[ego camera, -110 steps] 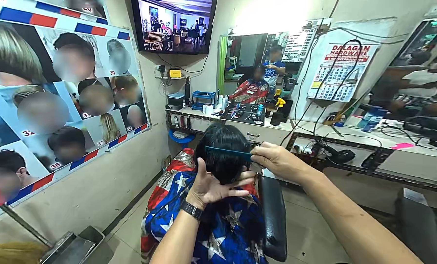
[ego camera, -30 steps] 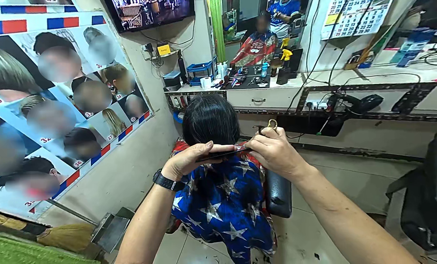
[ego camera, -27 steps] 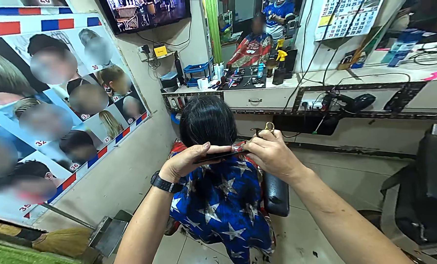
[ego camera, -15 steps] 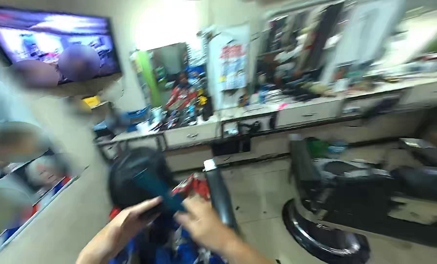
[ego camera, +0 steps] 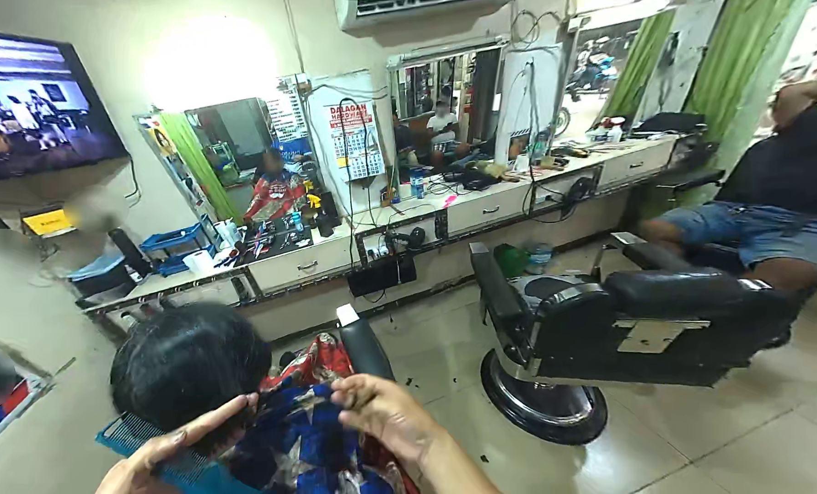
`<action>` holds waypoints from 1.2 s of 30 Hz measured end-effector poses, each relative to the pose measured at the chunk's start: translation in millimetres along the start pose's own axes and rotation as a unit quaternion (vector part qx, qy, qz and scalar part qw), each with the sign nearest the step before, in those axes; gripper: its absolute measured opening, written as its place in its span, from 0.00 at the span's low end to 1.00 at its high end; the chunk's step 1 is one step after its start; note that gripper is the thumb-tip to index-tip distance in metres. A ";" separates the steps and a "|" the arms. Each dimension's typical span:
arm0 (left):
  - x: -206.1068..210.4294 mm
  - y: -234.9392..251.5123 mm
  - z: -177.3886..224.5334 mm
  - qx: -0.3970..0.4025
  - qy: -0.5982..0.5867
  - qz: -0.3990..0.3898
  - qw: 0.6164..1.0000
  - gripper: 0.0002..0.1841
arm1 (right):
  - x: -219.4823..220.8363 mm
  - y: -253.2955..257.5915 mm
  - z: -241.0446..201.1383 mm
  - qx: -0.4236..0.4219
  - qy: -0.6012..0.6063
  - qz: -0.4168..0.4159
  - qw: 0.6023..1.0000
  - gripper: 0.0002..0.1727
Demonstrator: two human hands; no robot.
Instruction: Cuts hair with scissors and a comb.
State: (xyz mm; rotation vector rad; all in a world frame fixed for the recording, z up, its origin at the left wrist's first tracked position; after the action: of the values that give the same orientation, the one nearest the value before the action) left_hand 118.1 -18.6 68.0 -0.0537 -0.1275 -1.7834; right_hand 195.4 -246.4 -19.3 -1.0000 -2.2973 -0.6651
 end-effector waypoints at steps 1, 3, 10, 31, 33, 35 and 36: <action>4.3 1.6 2.8 0.009 -0.002 0.002 1.000 0.28 | -14.9 -4.7 -2.6 -0.014 0.014 0.033 0.999 0.19; 13.5 1.8 9.8 0.016 -0.003 0.007 1.000 0.27 | -22.6 -14.5 5.2 -0.002 -0.026 0.051 0.998 0.13; -10.8 -6.3 2.6 0.001 0.020 0.006 1.000 0.29 | 36.5 -33.3 71.8 0.027 -0.224 -0.167 0.960 0.15; -13.9 -2.3 -4.4 0.001 -0.028 -0.080 0.996 0.31 | 110.8 -8.2 135.4 0.118 -0.213 -0.265 0.933 0.18; -14.0 -2.3 -5.1 0.001 -0.032 -0.092 0.995 0.32 | 110.0 -13.9 140.2 0.125 -0.211 -0.275 0.930 0.18; -14.7 -2.2 -5.3 0.000 -0.030 -0.093 0.995 0.32 | 113.8 -14.1 138.4 0.126 -0.208 -0.279 0.929 0.21; -15.0 -2.0 -5.5 -0.001 -0.029 -0.092 0.995 0.32 | 116.7 -11.4 135.6 0.123 -0.211 -0.276 0.930 0.22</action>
State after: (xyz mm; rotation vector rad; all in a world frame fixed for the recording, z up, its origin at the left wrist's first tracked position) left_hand 119.5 -4.3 60.8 -0.0978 -0.1777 -1.9665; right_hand 81.4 -110.6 -45.5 -0.3911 -2.9940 -0.3686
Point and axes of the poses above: each hand's wrist, its own y-axis towards the middle knuckle, its own x-axis out of the palm, z = x × y, the point moved 10 cm from there along y, towards the middle knuckle, and after that the axes turned 1 degree about -x, right-handed, at the moved point
